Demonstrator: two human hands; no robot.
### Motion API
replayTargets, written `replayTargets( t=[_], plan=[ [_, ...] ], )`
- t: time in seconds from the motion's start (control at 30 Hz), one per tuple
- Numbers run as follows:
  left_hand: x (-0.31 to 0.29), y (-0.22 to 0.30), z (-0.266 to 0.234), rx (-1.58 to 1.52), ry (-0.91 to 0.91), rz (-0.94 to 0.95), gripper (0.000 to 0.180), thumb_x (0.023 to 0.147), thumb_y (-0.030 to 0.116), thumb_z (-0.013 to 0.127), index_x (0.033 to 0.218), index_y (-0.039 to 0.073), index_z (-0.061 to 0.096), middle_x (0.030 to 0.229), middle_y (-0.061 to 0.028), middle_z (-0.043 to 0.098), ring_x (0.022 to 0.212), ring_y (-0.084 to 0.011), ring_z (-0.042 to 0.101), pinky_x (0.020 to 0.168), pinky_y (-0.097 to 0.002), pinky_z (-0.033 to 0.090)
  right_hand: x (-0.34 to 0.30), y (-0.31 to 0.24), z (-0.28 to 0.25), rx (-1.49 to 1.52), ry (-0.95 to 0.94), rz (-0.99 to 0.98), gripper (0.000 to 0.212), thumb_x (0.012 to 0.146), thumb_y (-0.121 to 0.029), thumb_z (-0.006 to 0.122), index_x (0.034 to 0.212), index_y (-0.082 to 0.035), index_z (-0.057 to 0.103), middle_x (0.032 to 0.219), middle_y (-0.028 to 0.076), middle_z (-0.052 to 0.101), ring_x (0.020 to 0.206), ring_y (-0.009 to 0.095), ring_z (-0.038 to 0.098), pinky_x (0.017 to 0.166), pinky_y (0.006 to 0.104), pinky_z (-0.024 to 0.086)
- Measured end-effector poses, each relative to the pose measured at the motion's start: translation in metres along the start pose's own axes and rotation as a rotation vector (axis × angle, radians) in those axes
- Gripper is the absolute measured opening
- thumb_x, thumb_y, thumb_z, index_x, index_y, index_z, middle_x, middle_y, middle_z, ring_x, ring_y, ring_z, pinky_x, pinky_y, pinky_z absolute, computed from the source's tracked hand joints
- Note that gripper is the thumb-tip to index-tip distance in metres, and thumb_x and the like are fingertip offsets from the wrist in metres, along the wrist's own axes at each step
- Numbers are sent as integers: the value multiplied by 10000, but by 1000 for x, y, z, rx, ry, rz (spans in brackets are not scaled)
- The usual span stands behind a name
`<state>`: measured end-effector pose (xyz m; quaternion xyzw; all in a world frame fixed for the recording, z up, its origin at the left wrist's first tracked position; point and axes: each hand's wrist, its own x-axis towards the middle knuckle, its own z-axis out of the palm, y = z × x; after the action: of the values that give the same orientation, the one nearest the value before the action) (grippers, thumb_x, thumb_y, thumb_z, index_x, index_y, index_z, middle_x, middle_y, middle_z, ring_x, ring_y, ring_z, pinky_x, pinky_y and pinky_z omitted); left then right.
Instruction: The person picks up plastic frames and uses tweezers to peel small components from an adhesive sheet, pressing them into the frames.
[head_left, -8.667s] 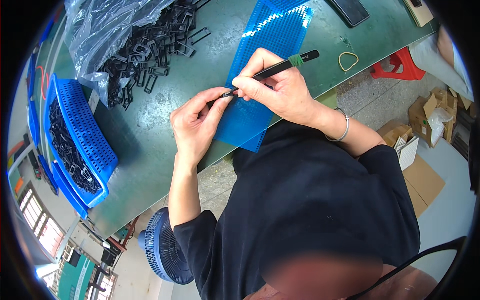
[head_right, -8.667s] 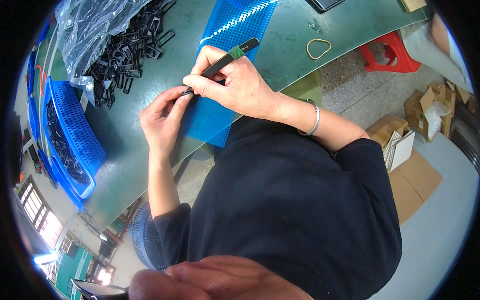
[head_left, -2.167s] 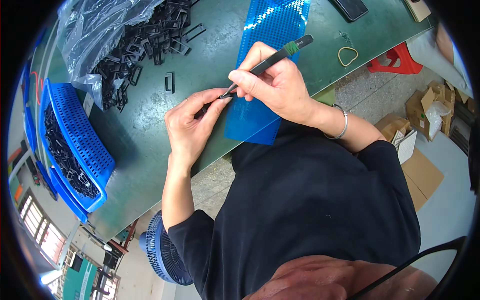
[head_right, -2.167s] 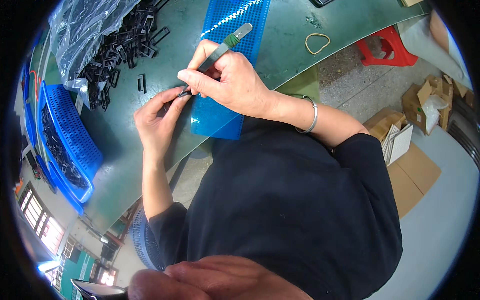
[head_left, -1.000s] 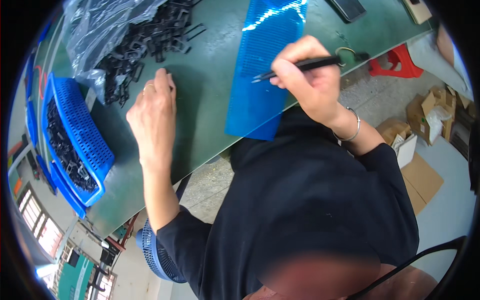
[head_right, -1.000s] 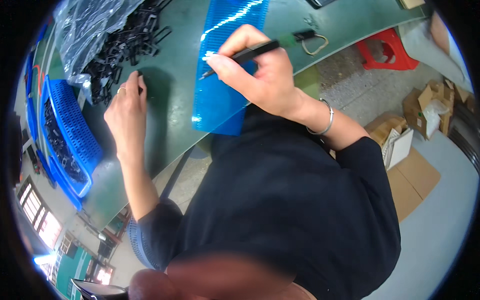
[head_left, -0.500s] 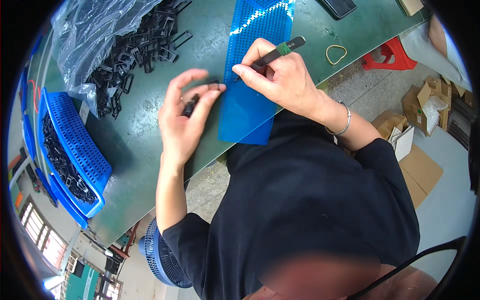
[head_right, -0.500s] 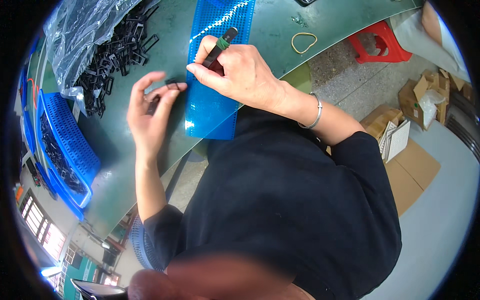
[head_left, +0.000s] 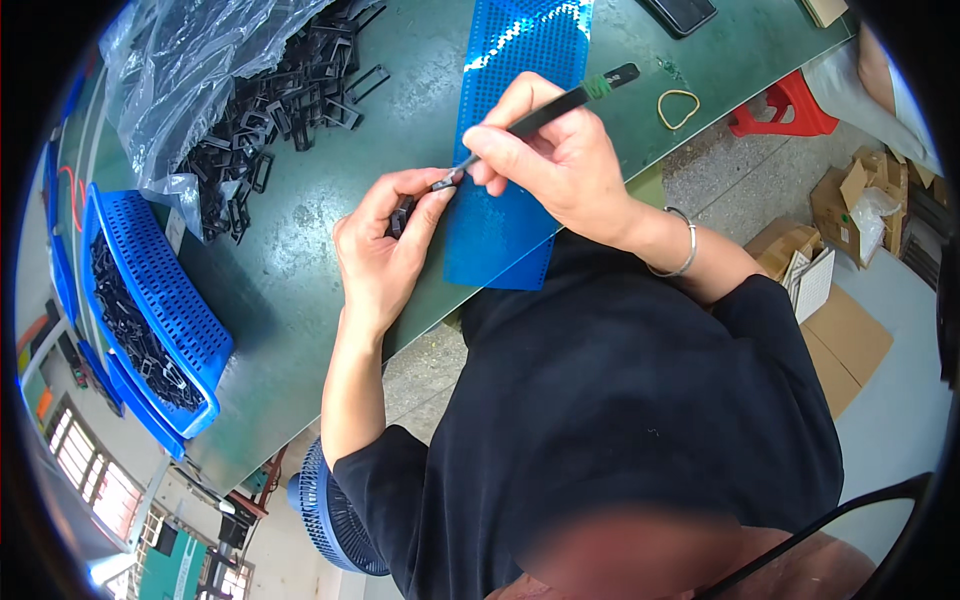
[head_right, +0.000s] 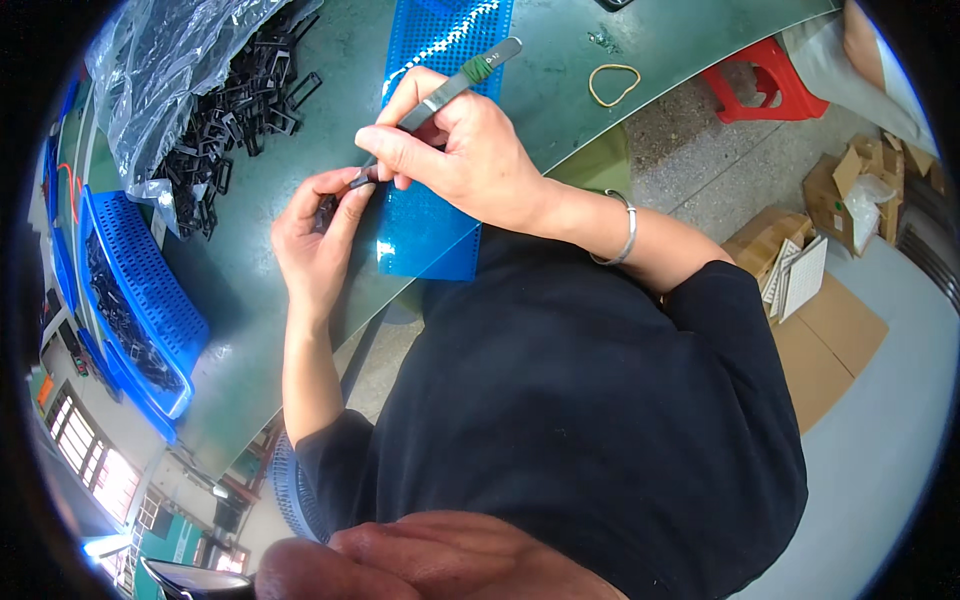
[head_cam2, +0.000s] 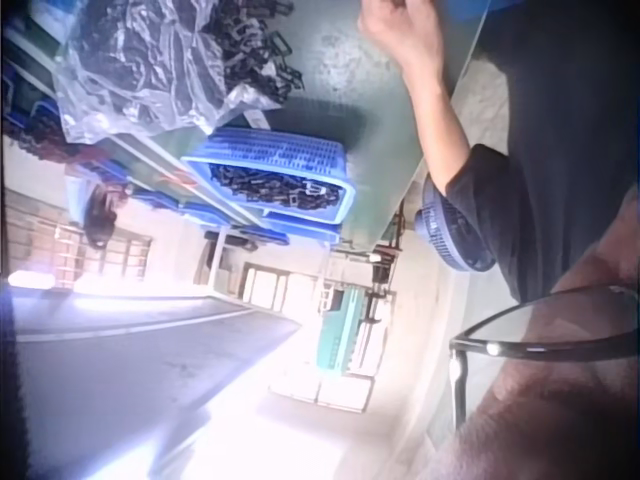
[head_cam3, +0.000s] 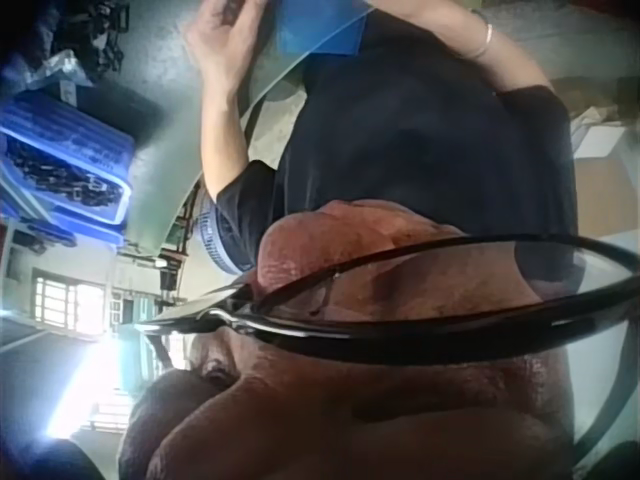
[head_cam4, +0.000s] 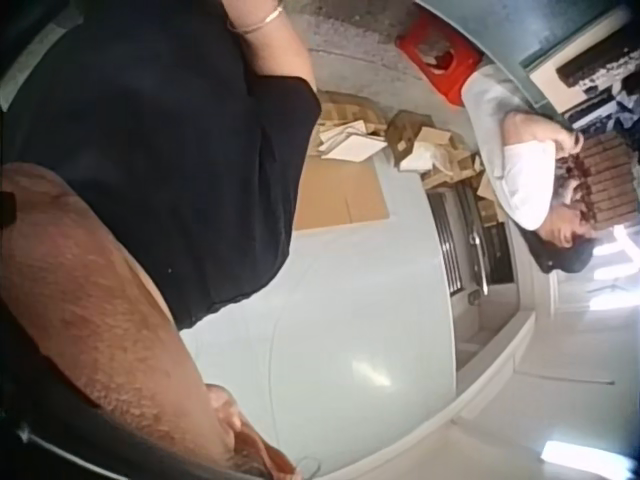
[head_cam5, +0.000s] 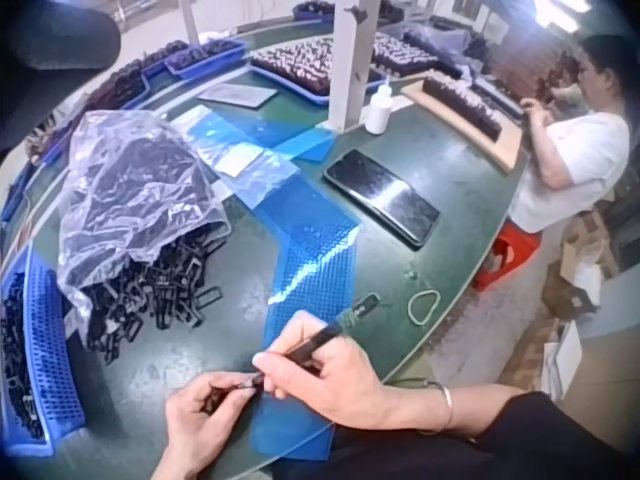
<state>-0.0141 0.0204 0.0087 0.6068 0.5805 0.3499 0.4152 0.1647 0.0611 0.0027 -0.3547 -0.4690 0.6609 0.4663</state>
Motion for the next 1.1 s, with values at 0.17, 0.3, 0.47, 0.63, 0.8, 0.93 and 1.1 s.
replayTargets(
  t=[0.17, 0.3, 0.47, 0.63, 0.8, 0.93, 1.1],
  plan=[
    [-1, -3, 1, 9, 35, -6, 137, 820, 46, 678, 956, 29, 667, 847, -40, 703, 742, -71, 640, 673, -217, 501, 3, 5, 1, -41, -16, 15, 139, 889, -124, 626, 857, -29, 529, 703, 36, 615, 597, 55, 573, 535, 200, 467],
    [-2, -1, -1, 41, 31, 14, 141, 816, 51, 684, 954, 27, 665, 847, -42, 702, 732, -71, 640, 665, -216, 501, 3, 6, 1, -43, -33, 30, 136, 888, -119, 626, 854, -28, 531, 697, 31, 611, 594, 54, 570, 533, 197, 464],
    [-2, 0, -1, 80, 26, 7, 134, 814, 53, 687, 944, 27, 663, 851, -47, 703, 723, -73, 641, 655, -221, 504, 3, 5, 2, -68, -35, 46, 137, 882, -114, 632, 849, -27, 533, 698, 27, 601, 593, 52, 564, 532, 196, 460],
    [-1, 0, -1, 71, 33, 35, 129, 815, 53, 686, 940, 29, 664, 853, -48, 703, 720, -74, 642, 654, -223, 505, 2, 7, 2, -70, -48, 17, 135, 880, -112, 635, 841, -28, 537, 711, 18, 585, 595, 46, 555, 527, 197, 446],
    [-2, 1, -2, 80, 15, 15, 133, 816, 50, 684, 946, 30, 664, 849, -47, 703, 729, -75, 645, 655, -222, 506, 1, 7, 2, -85, -50, 1, 129, 881, -107, 632, 840, -28, 539, 709, 14, 585, 594, 45, 555, 526, 197, 442],
    [-4, 1, -1, 80, 29, 25, 133, 816, 49, 683, 947, 33, 667, 841, -46, 703, 722, -74, 644, 648, -222, 505, -1, 12, 1, -154, -65, -80, 125, 877, -103, 632, 839, -26, 543, 711, 16, 589, 601, 44, 559, 527, 199, 442],
    [-3, 2, -1, 109, 38, 56, 134, 814, 48, 683, 947, 37, 671, 839, -47, 702, 711, -76, 643, 639, -222, 504, -1, 10, 4, -82, 2, -96, 127, 863, -102, 644, 830, -18, 554, 709, 13, 583, 596, 44, 547, 524, 207, 432]
  ],
)
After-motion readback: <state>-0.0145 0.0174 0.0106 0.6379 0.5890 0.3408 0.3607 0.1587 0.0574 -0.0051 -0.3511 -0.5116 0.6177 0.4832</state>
